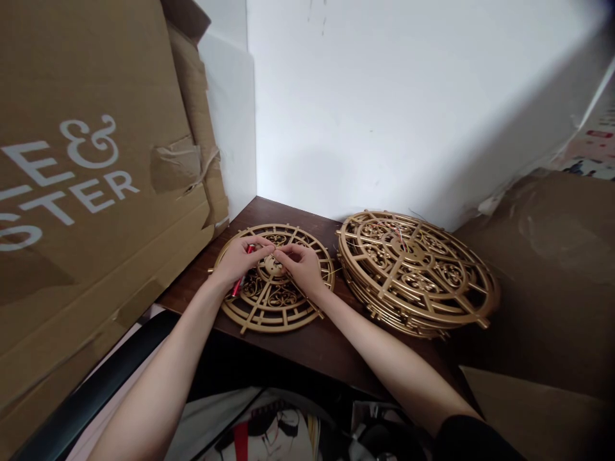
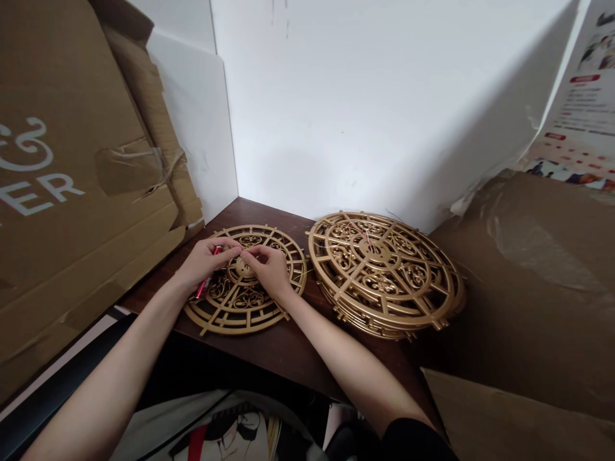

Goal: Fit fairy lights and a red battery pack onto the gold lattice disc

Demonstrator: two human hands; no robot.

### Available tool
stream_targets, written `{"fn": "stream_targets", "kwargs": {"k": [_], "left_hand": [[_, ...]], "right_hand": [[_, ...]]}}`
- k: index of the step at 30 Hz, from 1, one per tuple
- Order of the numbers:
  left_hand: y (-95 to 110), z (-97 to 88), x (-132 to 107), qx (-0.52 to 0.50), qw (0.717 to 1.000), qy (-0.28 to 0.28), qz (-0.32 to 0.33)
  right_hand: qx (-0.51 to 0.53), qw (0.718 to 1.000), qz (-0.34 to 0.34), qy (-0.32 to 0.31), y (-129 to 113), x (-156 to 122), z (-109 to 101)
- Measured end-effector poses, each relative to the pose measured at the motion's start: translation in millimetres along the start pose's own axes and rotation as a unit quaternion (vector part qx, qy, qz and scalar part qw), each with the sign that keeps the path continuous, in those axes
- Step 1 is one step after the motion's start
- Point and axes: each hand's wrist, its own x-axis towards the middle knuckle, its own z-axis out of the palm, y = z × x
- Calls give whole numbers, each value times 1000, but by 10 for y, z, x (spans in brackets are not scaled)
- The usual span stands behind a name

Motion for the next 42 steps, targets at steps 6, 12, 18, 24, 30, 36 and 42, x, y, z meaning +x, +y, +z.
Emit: {"fn": "stream_targets", "kwargs": {"k": [6, 12, 18, 24, 30, 36, 42], "left_hand": [[-14, 2, -10, -2, 1000, -4, 2], [-1, 1, -3, 22, 999, 5, 40], [3, 34, -8, 55, 998, 7, 23], [39, 44, -32, 41, 999, -14, 7], [50, 34, -36, 25, 1000, -10, 10], [19, 19, -25, 4, 1000, -16, 4], [0, 5, -14, -22, 1000, -2, -20]], "right_hand": [[19, 1000, -1, -24, -27, -9, 0], [46, 998, 12, -27, -40, -6, 5], [67, 997, 27, -26, -55, -1, 3], [74, 997, 23, -25, -61, 2, -2], [62, 997, 12, -44, -62, 3, -8], [53, 997, 19, -54, -80, -10, -14], [62, 998, 20, -24, -67, -1, -7]]}}
